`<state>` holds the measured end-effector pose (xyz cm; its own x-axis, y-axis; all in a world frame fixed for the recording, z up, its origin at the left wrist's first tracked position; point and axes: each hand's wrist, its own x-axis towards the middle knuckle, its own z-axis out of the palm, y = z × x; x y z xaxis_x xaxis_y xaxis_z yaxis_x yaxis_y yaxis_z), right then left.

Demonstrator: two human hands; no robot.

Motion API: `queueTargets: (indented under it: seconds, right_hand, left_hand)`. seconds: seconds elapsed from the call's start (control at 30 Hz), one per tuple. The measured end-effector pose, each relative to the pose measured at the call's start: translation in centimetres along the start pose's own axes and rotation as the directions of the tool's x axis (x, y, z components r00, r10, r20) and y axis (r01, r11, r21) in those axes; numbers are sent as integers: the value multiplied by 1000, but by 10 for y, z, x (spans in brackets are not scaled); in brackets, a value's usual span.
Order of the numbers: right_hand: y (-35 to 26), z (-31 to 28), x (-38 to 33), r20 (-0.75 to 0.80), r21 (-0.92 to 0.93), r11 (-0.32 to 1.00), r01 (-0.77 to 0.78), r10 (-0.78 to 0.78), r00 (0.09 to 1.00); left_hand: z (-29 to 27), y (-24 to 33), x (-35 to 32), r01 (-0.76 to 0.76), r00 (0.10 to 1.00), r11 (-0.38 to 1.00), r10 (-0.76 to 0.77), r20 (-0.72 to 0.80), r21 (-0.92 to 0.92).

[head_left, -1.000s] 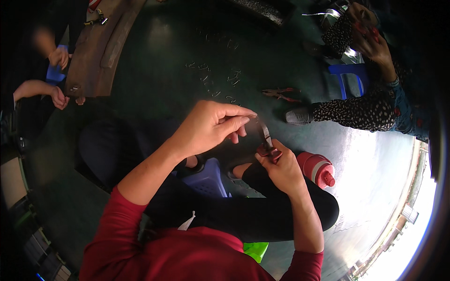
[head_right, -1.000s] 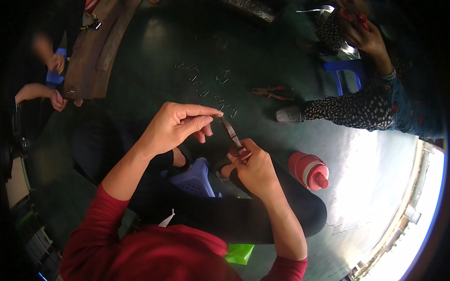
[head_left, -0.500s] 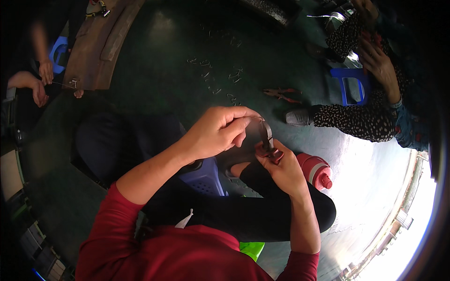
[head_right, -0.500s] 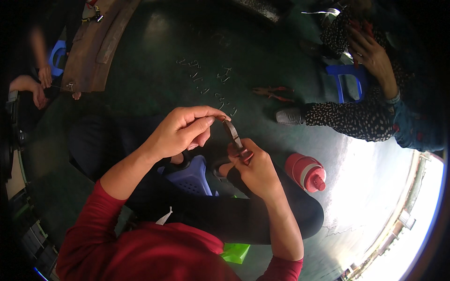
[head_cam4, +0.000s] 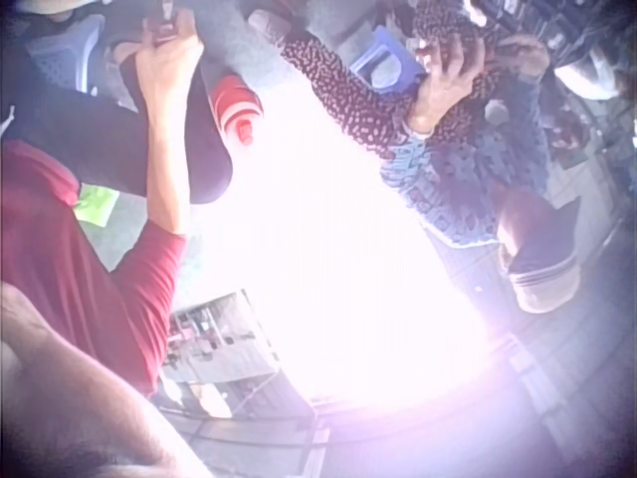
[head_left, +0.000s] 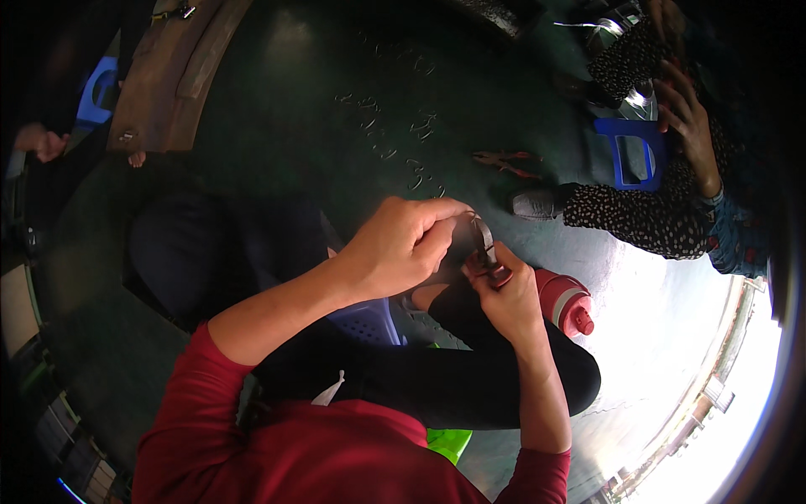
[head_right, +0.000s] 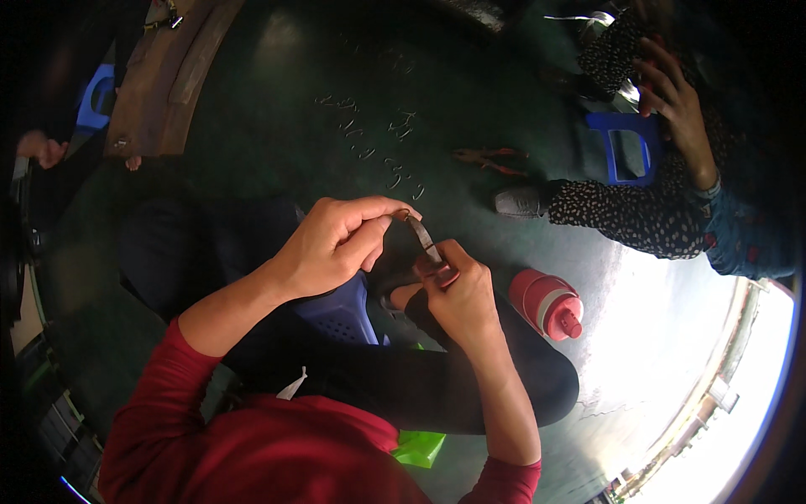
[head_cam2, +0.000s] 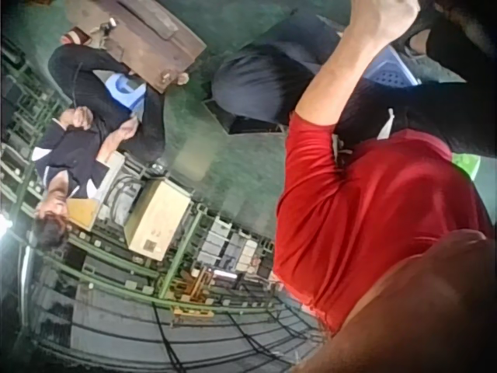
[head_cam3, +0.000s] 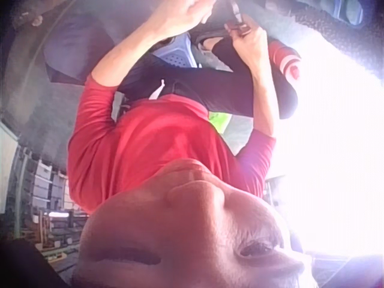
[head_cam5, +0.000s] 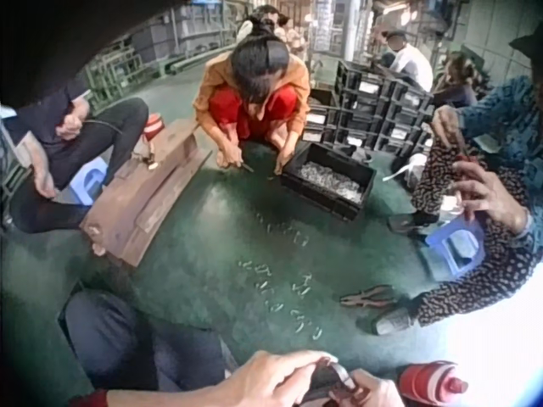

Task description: The person repeatedly picks up small metal wire pieces from the floor and bends them into hooks using pliers. The bent pieces are placed back on the floor in a growing pile. Other people are seated nearby performing similar tasks.

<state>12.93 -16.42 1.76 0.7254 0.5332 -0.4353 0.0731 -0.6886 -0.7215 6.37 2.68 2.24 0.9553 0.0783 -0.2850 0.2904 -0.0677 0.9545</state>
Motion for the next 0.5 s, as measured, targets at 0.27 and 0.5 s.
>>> queueTargets:
  seconds: [0.27, 0.5]
  right_hand:
    - [-5, 6, 2, -67, -22, 999, 37, -39, 997]
    - [-9, -5, -1, 101, 36, 999, -3, -1, 995]
  left_hand:
    - [17, -5, -5, -9, 998, 995, 2, -66, -103]
    - [-14, 0, 2, 201, 973, 878, -128, 191, -435]
